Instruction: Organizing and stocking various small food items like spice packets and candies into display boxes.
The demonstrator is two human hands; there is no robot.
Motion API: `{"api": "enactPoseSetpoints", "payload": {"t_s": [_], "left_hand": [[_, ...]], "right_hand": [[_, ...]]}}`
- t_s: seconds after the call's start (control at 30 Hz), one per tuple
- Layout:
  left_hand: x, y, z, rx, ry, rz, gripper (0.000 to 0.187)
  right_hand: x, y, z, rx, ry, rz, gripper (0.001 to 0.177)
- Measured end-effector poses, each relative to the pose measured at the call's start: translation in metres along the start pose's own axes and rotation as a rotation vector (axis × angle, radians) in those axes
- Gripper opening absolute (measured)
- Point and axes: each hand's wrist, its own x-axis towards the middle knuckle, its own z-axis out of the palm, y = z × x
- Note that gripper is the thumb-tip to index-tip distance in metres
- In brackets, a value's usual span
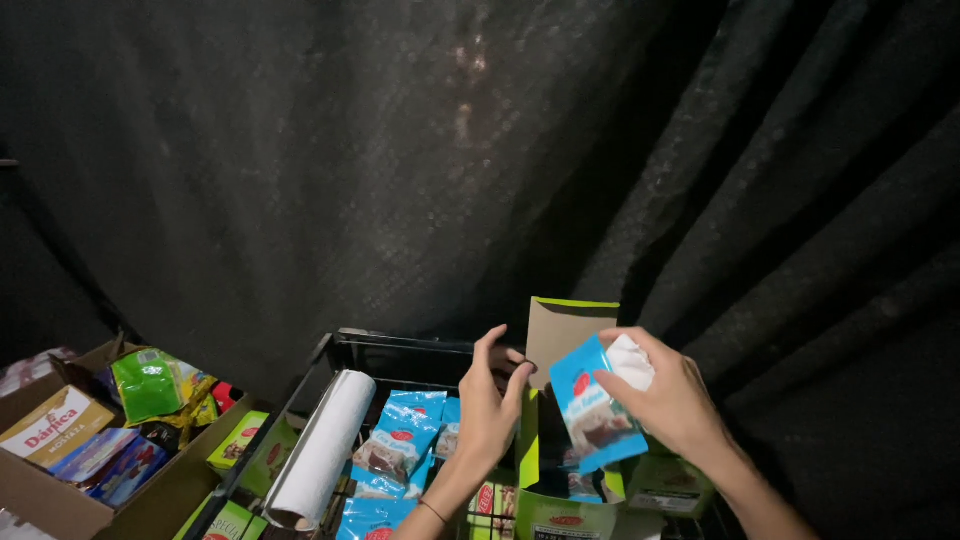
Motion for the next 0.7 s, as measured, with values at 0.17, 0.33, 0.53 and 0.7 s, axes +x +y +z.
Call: {"api": "enactPoseSetpoints", "payload": {"t_s": [0.17,0.33,0.53,0.7], "left_hand": [[0.001,0.001,-0.005,0.056,0.012,0.063,0.043],[0.006,-0.007,-0.011,0.207,0.053,0.051,0.045],[0.013,-0.038,-0.024,0.632,-0.158,-0.077,0.053],[0.013,-0.105,-0.040,1.127,-0.285,-0.290,0.054]], "right_hand": [[0.001,0.005,0.022,-0.175,-0.191,0.039,0.030],[-0.003,0.004,0.042,-0.286,-0.441,0.140,0.028],[0.004,0.047,0.080,-0.608,-0.396,-0.130,0.054],[-0.008,0.026,0.068,-0.729,-0.607,-0.130,0.021]]}}
